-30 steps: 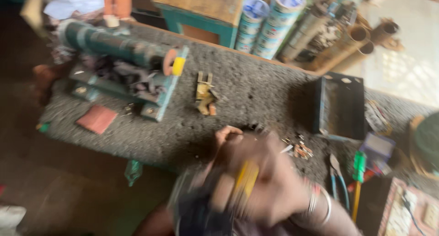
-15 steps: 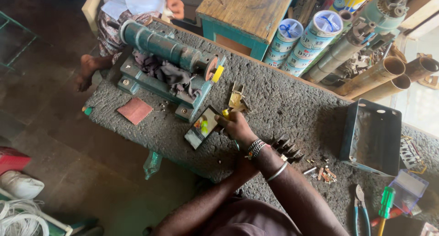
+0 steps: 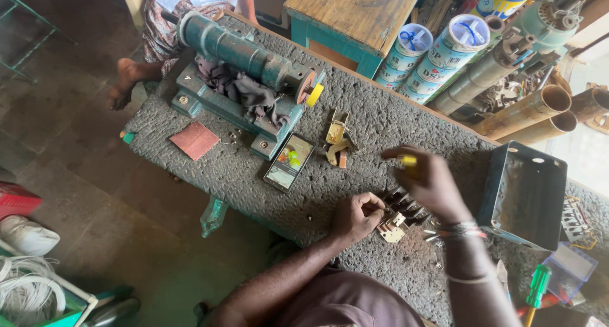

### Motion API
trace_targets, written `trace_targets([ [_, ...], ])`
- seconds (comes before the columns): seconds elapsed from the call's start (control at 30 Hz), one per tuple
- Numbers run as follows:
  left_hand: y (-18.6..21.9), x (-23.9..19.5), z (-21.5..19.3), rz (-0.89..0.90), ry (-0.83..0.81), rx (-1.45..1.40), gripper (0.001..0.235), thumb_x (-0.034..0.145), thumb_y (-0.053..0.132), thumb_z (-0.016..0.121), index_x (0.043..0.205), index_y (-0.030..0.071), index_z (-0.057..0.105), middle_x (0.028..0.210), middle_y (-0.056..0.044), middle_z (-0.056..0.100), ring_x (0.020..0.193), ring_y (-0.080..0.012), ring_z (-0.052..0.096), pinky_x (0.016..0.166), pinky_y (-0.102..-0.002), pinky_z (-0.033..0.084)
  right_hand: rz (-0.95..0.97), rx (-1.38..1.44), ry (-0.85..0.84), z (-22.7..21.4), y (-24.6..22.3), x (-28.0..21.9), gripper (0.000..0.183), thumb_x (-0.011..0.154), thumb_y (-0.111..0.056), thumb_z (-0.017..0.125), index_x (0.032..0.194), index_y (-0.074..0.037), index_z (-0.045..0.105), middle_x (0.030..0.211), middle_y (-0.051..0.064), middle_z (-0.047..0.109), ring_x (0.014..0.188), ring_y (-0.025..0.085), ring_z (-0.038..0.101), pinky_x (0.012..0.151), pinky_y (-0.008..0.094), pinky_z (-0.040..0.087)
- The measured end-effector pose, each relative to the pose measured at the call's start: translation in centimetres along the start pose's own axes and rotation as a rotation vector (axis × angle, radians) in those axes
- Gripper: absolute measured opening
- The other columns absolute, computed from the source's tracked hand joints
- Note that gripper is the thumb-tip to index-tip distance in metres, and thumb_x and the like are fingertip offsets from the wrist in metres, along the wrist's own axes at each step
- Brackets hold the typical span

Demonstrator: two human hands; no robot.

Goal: The person assembles and adjusts a small electrical component on a workbench. They use a yellow screwdriver to tighten screws and manipulate internal parts, then use a green screwdriver to continue adjustments. The person handles the component with both hands, turning it over and aligning parts throughout the process.

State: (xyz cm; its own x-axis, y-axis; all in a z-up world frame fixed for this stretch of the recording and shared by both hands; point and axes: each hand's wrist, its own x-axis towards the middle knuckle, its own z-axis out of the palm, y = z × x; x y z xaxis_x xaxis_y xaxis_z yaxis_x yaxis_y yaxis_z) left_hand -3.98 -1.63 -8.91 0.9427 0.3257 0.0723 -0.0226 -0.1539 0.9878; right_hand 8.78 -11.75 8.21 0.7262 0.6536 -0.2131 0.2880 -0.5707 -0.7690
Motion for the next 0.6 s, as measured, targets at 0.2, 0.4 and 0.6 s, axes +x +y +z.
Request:
trace_targets([
  [0.2,0.5,0.1,-0.4,-0.003,-0.015,-0.084,0.012,0.087,0.01,0.071,0.094,0.002,0.077,0.085,-0.009,0.078,0.074,-0.0156,0.076,0.067,-0.028,0.06,-0.328,-0.209,-0.268,-5.5,7.1,-1.7,0.115,0.057,-0.02,0.099,0.153,-0.017,0.036,0.158,0.014,0.041,0.142,0.032,0.043,0.113,0.046,0.039],
  [0.4,0.8,1.5,-0.2,-0.256,-0.039,-0.309,0.013,0.085,0.006,0.073,0.093,0.0,0.081,0.084,-0.007,0.08,0.073,-0.0097,0.072,0.066,-0.025,0.058,-0.337,-0.096,-0.387,-3.6,12.9,-1.8,0.124,0.057,-0.013,0.09,0.162,-0.019,0.025,0.164,0.013,0.04,0.148,0.03,0.045,0.121,0.043,0.039],
  [0.6,2.8,1.8,-0.3,-0.515,0.086,-0.276,0.048,0.079,0.008,0.079,0.124,0.006,0.062,0.084,-0.008,0.076,0.064,-0.0116,0.065,0.051,-0.027,0.049,-0.476,-0.263,-0.369,-2.8,13.3,-0.9,0.095,0.077,-0.022,0.093,0.156,-0.024,0.042,0.169,0.015,0.035,0.154,0.035,0.038,0.12,0.046,0.041],
])
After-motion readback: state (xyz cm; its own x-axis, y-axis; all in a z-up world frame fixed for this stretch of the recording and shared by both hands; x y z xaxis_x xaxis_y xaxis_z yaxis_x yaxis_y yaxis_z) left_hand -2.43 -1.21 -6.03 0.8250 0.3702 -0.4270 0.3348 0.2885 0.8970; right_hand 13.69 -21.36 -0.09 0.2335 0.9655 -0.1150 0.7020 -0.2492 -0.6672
